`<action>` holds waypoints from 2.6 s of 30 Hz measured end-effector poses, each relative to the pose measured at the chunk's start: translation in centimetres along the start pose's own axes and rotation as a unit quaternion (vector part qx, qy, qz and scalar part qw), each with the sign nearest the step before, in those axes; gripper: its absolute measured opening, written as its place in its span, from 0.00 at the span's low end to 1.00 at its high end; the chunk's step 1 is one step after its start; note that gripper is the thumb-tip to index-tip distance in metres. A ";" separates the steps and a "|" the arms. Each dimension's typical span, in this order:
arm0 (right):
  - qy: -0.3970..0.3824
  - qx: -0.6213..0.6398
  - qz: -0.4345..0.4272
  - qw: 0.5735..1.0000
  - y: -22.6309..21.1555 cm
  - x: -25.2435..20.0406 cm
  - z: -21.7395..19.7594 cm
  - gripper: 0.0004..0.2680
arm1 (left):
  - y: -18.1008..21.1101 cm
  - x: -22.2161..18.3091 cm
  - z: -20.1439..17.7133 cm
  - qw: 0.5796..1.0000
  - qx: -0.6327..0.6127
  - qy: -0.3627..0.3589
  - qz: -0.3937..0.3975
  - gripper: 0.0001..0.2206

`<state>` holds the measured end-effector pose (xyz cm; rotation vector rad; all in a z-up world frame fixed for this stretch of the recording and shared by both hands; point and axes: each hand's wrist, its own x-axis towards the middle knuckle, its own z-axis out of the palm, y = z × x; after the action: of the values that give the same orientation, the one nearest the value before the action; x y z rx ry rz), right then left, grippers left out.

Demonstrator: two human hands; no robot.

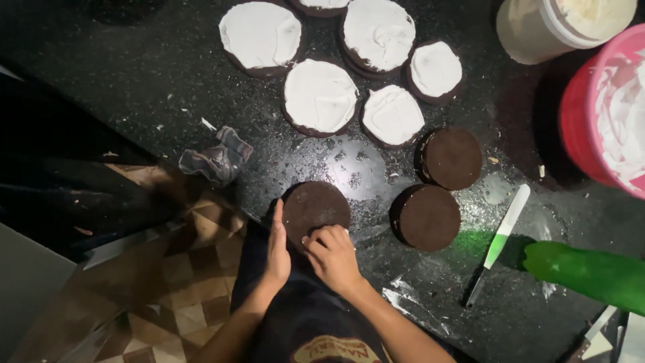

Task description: Assembling chocolate disc desserts by applying white cream and stacking layers.

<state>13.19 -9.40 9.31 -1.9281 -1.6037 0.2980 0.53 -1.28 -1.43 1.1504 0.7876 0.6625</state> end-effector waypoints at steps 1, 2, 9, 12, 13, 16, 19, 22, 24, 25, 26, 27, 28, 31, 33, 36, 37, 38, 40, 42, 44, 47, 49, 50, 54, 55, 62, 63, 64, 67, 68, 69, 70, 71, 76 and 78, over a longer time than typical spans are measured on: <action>-0.014 -0.008 -0.016 1.000 -0.1 0.0 0.0 0.09 | 0.3 0.1 -0.1 1.000 -0.016 -0.001 -0.008 0.29; -0.027 -0.017 -0.032 0.999 -0.2 -0.1 0.1 0.09 | 0.6 0.1 -0.2 0.999 -0.031 -0.002 -0.017 0.29; -0.044 -0.024 -0.037 0.998 -0.5 0.2 -0.2 0.10 | 1.5 -1.0 -0.8 0.999 -0.006 0.000 -0.040 0.29; -0.072 0.027 0.046 0.996 -0.1 1.3 0.0 0.08 | 1.0 -1.2 -0.4 0.998 -0.019 -0.008 -0.063 0.30; -0.032 0.005 0.036 0.999 0.0 2.2 -0.1 0.12 | 1.3 -1.2 0.0 0.998 -0.023 -0.015 -0.054 0.30; -0.006 -0.054 0.084 0.995 1.9 3.8 -0.2 0.20 | 1.5 1.1 2.0 0.997 -0.022 -0.059 -0.043 0.31; -0.011 -0.102 0.185 0.977 4.7 3.2 -0.8 0.25 | 1.3 5.4 5.1 0.991 0.004 -0.130 -0.039 0.31; 0.013 -0.129 0.258 0.958 6.8 1.6 -1.8 0.26 | 0.6 9.0 8.3 0.977 0.046 -0.204 -0.043 0.30; 0.034 -0.140 0.286 0.947 7.7 1.2 -2.5 0.26 | 0.3 10.7 9.5 0.966 0.069 -0.244 -0.043 0.30; 0.037 -0.146 0.286 0.946 7.8 1.2 -2.8 0.26 | 0.4 11.2 9.7 0.962 0.073 -0.259 -0.050 0.29; 0.042 -0.149 0.285 0.946 8.0 1.6 -3.0 0.26 | 0.6 12.1 9.5 0.957 0.082 -0.273 -0.055 0.29; 0.048 -0.150 0.295 0.942 8.1 1.8 -3.0 0.26 | 1.1 12.4 9.4 0.953 0.083 -0.284 -0.058 0.29; 0.042 -0.152 0.303 0.940 8.1 2.1 -2.9 0.27 | 1.7 12.8 9.1 0.950 0.080 -0.295 -0.069 0.29; 0.037 -0.169 0.321 0.931 7.7 3.2 -2.5 0.27 | 2.8 13.2 8.2 0.936 0.090 -0.331 -0.079 0.29; 0.034 -0.185 0.325 0.927 7.5 3.8 -2.0 0.28 | 3.1 13.2 7.7 0.928 0.099 -0.350 -0.077 0.29; 0.023 -0.206 0.344 0.916 7.7 3.9 -1.5 0.27 | 3.0 13.4 7.7 0.916 0.120 -0.379 -0.055 0.31; 0.027 -0.203 0.348 0.915 7.9 3.9 -1.4 0.27 | 2.8 13.8 7.9 0.909 0.131 -0.393 -0.044 0.32; 0.026 -0.195 0.353 0.915 7.5 3.7 -1.2 0.27 | 2.9 13.6 7.7 0.902 0.145 -0.404 -0.040 0.33; 0.019 -0.191 0.357 0.914 7.4 3.6 -1.6 0.27 | 2.4 12.8 7.5 0.896 0.155 -0.414 -0.044 0.34; 0.020 -0.190 0.355 0.915 7.7 3.7 -1.7 0.27 | 2.3 13.0 7.5 0.890 0.165 -0.423 -0.037 0.35; -0.002 -0.183 0.359 0.915 8.1 3.2 -1.5 0.28 | 2.4 13.4 7.5 0.886 0.156 -0.434 -0.045 0.35; -0.005 -0.185 0.357 0.915 8.1 3.5 -1.7 0.28 | 3.6 13.8 6.8 0.877 0.136 -0.453 -0.085 0.35; 0.018 -0.145 0.364 0.920 8.2 4.8 -2.7 0.28 | 4.7 16.0 7.5 0.881 0.138 -0.445 -0.081 0.35; 0.035 -0.098 0.375 0.921 7.9 5.2 -3.4 0.28 | 5.6 16.6 7.6 0.883 0.141 -0.438 -0.088 0.34; 0.165 -0.034 0.355 0.920 14.6 11.3 -8.4 0.24 | 9.4 22.6 11.6 0.906 0.161 -0.389 -0.052 0.31; 0.245 0.022 0.374 0.894 17.6 12.9 -9.6 0.24 | 10.1 24.9 13.3 0.912 0.158 -0.376 -0.037 0.29; 0.308 0.224 0.529 0.759 36.7 17.7 -14.4 0.23 | 8.4 35.2 24.5 0.927 0.083 -0.269 -0.246 0.33; 0.308 0.229 0.529 0.757 38.0 17.9 -14.7 0.23 | 8.1 35.5 24.9 0.927 0.087 -0.268 -0.246 0.33; 0.288 0.228 0.515 0.774 39.1 17.9 -14.8 0.23 | 7.7 35.7 25.2 0.927 0.077 -0.258 -0.262 0.34; 0.257 0.313 0.514 0.756 40.0 19.6 -15.5 0.23 | 7.3 36.2 25.7 0.925 0.058 -0.241 -0.287 0.37; 0.248 0.389 0.522 0.717 39.7 20.2 -15.9 0.23 | 7.4 36.2 25.8 0.925 0.042 -0.239 -0.293 0.38; 0.249 0.396 0.528 0.709 39.4 19.7 -15.2 0.23 | 7.1 35.9 25.4 0.922 0.052 -0.238 -0.300 0.38; 0.249 0.473 0.540 0.650 39.6 19.7 -15.1 0.22 | 7.0 36.1 25.6 0.921 0.040 -0.238 -0.307 0.39; 0.246 0.546 0.547 0.584 39.7 19.8 -15.1 0.22 | 6.9 36.3 25.6 0.919 0.029 -0.237 -0.314 0.40; 0.279 0.633 0.500 0.521 37.9 16.9 -14.7 0.22 | 10.2 35.7 24.4 0.915 0.076 -0.249 -0.308 0.42; 0.289 0.656 0.473 0.512 35.6 15.6 -15.2 0.21 | 11.0 34.8 22.7 0.918 0.075 -0.254 -0.294 0.43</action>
<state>53.95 -2.16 3.93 -1.0737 0.4272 0.8455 38.29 17.53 6.87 1.0776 0.6878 -0.2023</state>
